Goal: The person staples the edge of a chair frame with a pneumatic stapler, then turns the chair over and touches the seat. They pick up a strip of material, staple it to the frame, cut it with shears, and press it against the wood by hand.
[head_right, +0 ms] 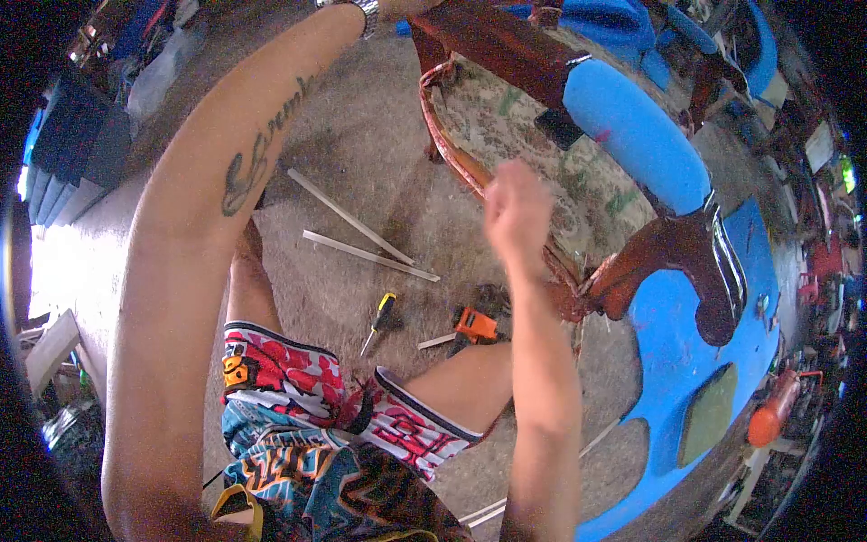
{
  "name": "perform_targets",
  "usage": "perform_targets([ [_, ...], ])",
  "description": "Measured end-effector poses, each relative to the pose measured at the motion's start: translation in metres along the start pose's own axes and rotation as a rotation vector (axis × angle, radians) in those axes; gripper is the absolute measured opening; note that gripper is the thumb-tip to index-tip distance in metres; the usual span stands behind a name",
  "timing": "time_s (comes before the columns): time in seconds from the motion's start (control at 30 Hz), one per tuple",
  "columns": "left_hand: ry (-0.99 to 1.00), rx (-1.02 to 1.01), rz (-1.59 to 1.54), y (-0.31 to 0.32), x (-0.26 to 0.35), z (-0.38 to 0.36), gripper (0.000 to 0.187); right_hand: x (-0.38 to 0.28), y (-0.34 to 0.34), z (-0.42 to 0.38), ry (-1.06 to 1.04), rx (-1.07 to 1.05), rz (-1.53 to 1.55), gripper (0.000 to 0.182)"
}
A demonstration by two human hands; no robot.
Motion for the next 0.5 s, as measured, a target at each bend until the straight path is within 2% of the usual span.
perform_targets([
  [0.03,0.031,0.006,0.048,0.0,0.0,0.001,0.041,-0.012,0.026,-0.027,-0.147,-0.093,0.062,0.024],
  [0.07,0.02,0.012,0.014,-0.001,-0.001,0.002,0.041,-0.029,0.05,-0.052,-0.245,-0.383,0.209,0.029],
  [0.13,-0.002,0.026,-0.056,-0.001,-0.002,-0.001,0.04,-0.029,0.102,-0.087,0.096,-0.834,0.361,0.04],
  [0.2,0.001,0.022,-0.112,-0.005,0.001,-0.006,0.04,-0.007,0.101,-0.07,0.435,-0.813,0.239,0.048],
  [0.23,0.002,0.023,-0.136,-0.007,0.001,-0.006,0.039,0.004,0.098,-0.054,0.599,-0.795,0.178,0.053],
  [0.3,-0.003,0.049,-0.133,-0.003,-0.003,-0.001,0.04,0.017,0.07,-0.007,0.568,-0.563,0.358,0.061],
  [0.33,-0.004,0.061,-0.137,0.001,-0.003,0.0,0.04,-0.01,0.042,0.013,0.673,-0.352,0.75,0.061],
  [0.37,-0.029,0.021,-0.185,-0.001,-0.002,-0.001,0.043,-0.019,0.022,0.024,0.45,-0.109,0.843,0.058],
  [0.43,-0.075,-0.017,-0.165,0.0,-0.002,0.0,0.045,-0.016,-0.028,0.039,0.061,0.245,0.279,0.05],
  [0.5,-0.117,-0.057,-0.156,-0.003,-0.001,-0.002,0.047,0.011,-0.034,0.027,0.211,0.21,0.226,0.046],
])
Point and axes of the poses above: each hand's wrist, its own z-axis towards the middle knuckle, its own y-axis out of the palm, x = y × z, the point moved 4 cm from there along z, towards the middle knuckle, and after that the axes turned 13 degrees about z, right-handed, at the moved point
